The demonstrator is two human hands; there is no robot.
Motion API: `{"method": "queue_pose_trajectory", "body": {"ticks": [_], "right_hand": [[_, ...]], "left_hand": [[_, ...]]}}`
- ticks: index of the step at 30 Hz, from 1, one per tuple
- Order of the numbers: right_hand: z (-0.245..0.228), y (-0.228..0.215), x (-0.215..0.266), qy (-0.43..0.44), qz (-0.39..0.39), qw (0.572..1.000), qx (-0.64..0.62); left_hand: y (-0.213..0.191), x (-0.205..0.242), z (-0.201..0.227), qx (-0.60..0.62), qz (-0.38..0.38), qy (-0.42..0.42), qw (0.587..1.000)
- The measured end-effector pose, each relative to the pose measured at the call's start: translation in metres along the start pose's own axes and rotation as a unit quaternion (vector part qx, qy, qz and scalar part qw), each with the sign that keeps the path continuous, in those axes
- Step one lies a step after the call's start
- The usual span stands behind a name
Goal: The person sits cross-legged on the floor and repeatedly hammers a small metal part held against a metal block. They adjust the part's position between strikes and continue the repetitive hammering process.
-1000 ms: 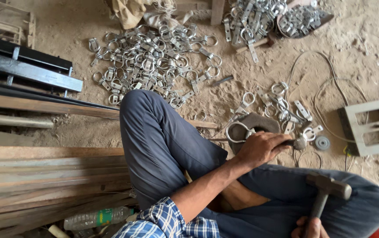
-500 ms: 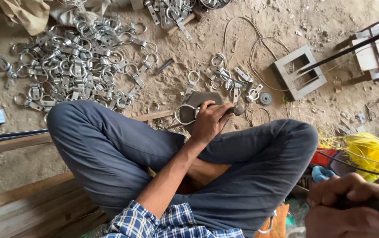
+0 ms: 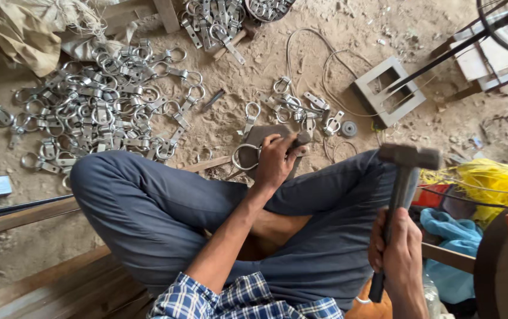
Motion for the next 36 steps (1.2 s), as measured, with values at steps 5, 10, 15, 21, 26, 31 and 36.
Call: {"method": "queue_pose_trajectory", "body": {"ticks": [5,10,15,21,26,31,36], "right_hand": [[0.073,-0.013,0.014,0.114,0.042,0.992,-0.016],[0.087,-0.012,0.011,0.112,0.035,0.989,-0.085],[0.086,-0.012,0.006,0.148,0.032,0.982,-0.111],[0.09,-0.015,0.005,0.154,0.014,0.978,-0.14],[0.092,-0.015,0.004,0.145,-0.003,0.976,-0.161],[0.095,-0.017,0.003,0.157,0.002,0.976,-0.151],[0.099,-0.018,0.001,0.161,-0.001,0.975,-0.156]], "left_hand": [[-0.036,0.011,0.004,0.013,0.042,-0.059,0.997],[-0.056,0.025,0.021,0.105,0.047,-0.047,0.992],[-0.041,0.031,0.024,0.079,0.036,-0.026,0.996],[-0.028,0.035,0.015,0.053,0.021,-0.032,0.998],[-0.024,0.036,0.018,0.012,0.012,-0.012,1.0],[-0.024,0.035,0.019,0.01,0.003,-0.007,1.0],[-0.018,0.027,0.024,-0.025,-0.032,0.005,0.999]]}}
Point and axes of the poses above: each hand's wrist, its own x-axis away from the middle knuckle, its own y-axis out of the palm, z = x × y, the point moved 8 cm from there along -x, towards the middle knuckle, and after that the axes turned 3 degrees about x, right-handed, at the moved point
